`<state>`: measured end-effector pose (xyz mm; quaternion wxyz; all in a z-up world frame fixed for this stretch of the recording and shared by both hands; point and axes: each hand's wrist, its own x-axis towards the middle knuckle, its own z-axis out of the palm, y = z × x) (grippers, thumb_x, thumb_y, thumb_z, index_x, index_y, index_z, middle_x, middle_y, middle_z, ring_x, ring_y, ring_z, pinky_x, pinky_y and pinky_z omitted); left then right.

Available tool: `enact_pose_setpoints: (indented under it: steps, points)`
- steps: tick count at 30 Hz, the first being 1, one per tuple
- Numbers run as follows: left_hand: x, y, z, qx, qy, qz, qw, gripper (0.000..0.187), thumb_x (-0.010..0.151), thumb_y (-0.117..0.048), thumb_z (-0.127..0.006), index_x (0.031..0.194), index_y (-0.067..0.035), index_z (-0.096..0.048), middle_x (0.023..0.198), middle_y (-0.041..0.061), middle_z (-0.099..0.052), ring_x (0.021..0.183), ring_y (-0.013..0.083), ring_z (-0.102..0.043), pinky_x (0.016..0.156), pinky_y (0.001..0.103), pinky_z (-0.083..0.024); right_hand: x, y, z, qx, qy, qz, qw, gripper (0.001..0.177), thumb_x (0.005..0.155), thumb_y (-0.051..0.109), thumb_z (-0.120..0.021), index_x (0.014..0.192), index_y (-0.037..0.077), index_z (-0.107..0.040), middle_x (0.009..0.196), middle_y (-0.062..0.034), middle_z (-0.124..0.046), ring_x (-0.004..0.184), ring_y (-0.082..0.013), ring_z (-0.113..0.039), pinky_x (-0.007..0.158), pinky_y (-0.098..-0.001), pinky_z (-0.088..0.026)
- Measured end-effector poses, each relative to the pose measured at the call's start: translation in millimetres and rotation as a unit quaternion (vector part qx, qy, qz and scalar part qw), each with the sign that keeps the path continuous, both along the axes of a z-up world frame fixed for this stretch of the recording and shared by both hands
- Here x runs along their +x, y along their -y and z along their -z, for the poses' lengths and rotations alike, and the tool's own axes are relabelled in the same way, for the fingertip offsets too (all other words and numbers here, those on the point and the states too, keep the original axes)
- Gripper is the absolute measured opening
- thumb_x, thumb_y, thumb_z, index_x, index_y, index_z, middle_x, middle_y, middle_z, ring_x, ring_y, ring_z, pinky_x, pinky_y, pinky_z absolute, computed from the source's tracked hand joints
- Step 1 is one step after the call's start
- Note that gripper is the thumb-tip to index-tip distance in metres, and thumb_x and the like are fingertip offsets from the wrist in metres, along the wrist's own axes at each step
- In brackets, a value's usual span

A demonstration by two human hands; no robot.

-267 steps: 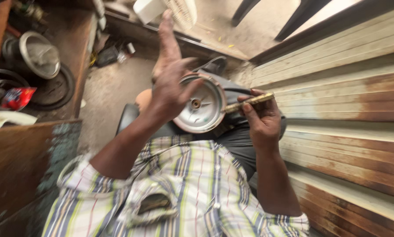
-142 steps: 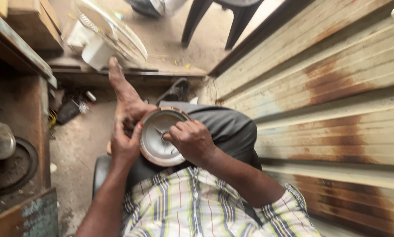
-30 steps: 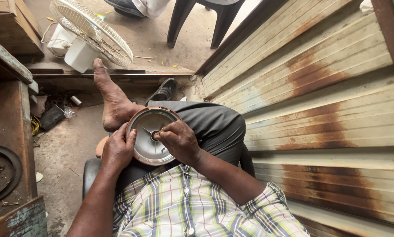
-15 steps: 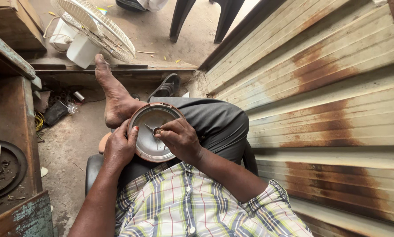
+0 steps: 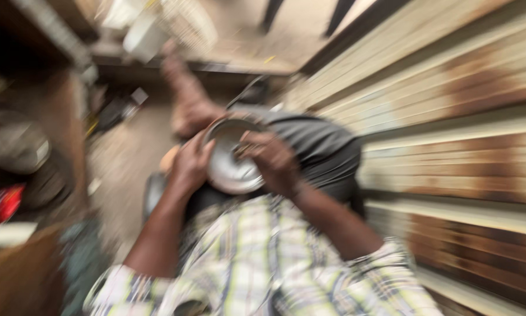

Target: The person sits and works on a circular metal electrical component, likely a fan housing, using a small metal tool to scrape or adjust the central hub. The person repeatedly rotates the component and manipulates the tool around the hub area.

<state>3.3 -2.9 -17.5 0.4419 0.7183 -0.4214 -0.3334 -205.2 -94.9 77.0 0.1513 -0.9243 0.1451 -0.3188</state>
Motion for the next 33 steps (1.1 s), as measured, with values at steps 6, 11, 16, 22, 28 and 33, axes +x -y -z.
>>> enact_pose_setpoints:
  steps: [6, 11, 16, 22, 28, 33]
  points:
    - [-5.7, -4.3, 3.2, 0.013, 0.059, -0.022, 0.998, 0.046, 0.102, -0.037, -0.060, 0.137, -0.008, -0.062, 0.124, 0.021, -0.070, 0.117, 0.0393, -0.066, 0.097, 0.047, -0.052, -5.3, 4.7, 11.3, 0.063, -0.009, 0.036, 0.997, 0.021, 0.093, 0.008, -0.086, 0.097, 0.006, -0.065, 0.112, -0.0084, -0.073, 0.104, -0.0256, -0.071, 0.088, -0.0378, -0.059]
    - [-4.4, -2.8, -7.5, 0.025, 0.050, -0.018, 0.998, 0.044, 0.102, -0.037, -0.060, 0.137, -0.009, -0.062, 0.121, 0.020, -0.071, 0.115, 0.0379, -0.067, 0.096, 0.047, -0.052, 5.6, 3.2, 0.6, 0.013, 0.006, 0.032, 0.999, 0.025, 0.089, 0.011, -0.089, 0.094, 0.007, -0.065, 0.106, -0.0092, -0.071, 0.095, -0.0290, -0.069, 0.082, -0.0404, -0.057]
    - [-6.7, -5.5, -7.7, 0.010, 0.049, -0.015, 0.999, 0.042, 0.103, -0.036, -0.059, 0.136, -0.010, -0.062, 0.118, 0.019, -0.072, 0.113, 0.0382, -0.068, 0.096, 0.047, -0.053, 4.2, 3.2, -10.3, 0.049, -0.001, -0.012, 0.999, 0.017, 0.098, 0.001, -0.079, 0.105, 0.004, -0.064, 0.124, -0.0105, -0.073, 0.115, -0.0297, -0.073, 0.097, -0.0411, -0.060]
    - [-4.9, -2.5, -4.7, 0.019, 0.059, -0.014, 0.998, 0.045, 0.102, -0.039, -0.058, 0.136, -0.009, -0.062, 0.116, 0.020, -0.071, 0.111, 0.0400, -0.067, 0.094, 0.050, -0.052, 7.9, 4.1, -0.2, 0.016, 0.001, 0.038, 0.999, 0.026, 0.086, 0.009, -0.092, 0.093, 0.007, -0.067, 0.102, -0.0073, -0.071, 0.092, -0.0266, -0.067, 0.080, -0.0394, -0.054]
    - [-8.0, -2.2, -1.9, 0.016, 0.059, -0.018, 0.998, 0.048, 0.102, -0.040, -0.058, 0.137, -0.007, -0.060, 0.112, 0.022, -0.071, 0.109, 0.0402, -0.067, 0.094, 0.051, -0.051, 4.3, 1.0, -3.7, 0.052, -0.002, -0.029, 0.998, 0.018, 0.097, -0.002, -0.079, 0.105, 0.004, -0.064, 0.122, -0.0102, -0.073, 0.111, -0.0277, -0.073, 0.092, -0.0388, -0.061]
    - [-7.5, -2.3, -6.0, 0.022, 0.048, -0.018, 0.998, 0.048, 0.102, -0.040, -0.058, 0.138, -0.007, -0.059, 0.115, 0.021, -0.070, 0.110, 0.0391, -0.068, 0.095, 0.050, -0.052, 8.2, -0.6, 3.7, 0.024, 0.009, 0.031, 0.999, 0.022, 0.087, 0.006, -0.090, 0.094, 0.005, -0.069, 0.106, -0.0082, -0.072, 0.095, -0.0255, -0.069, 0.079, -0.0378, -0.057]
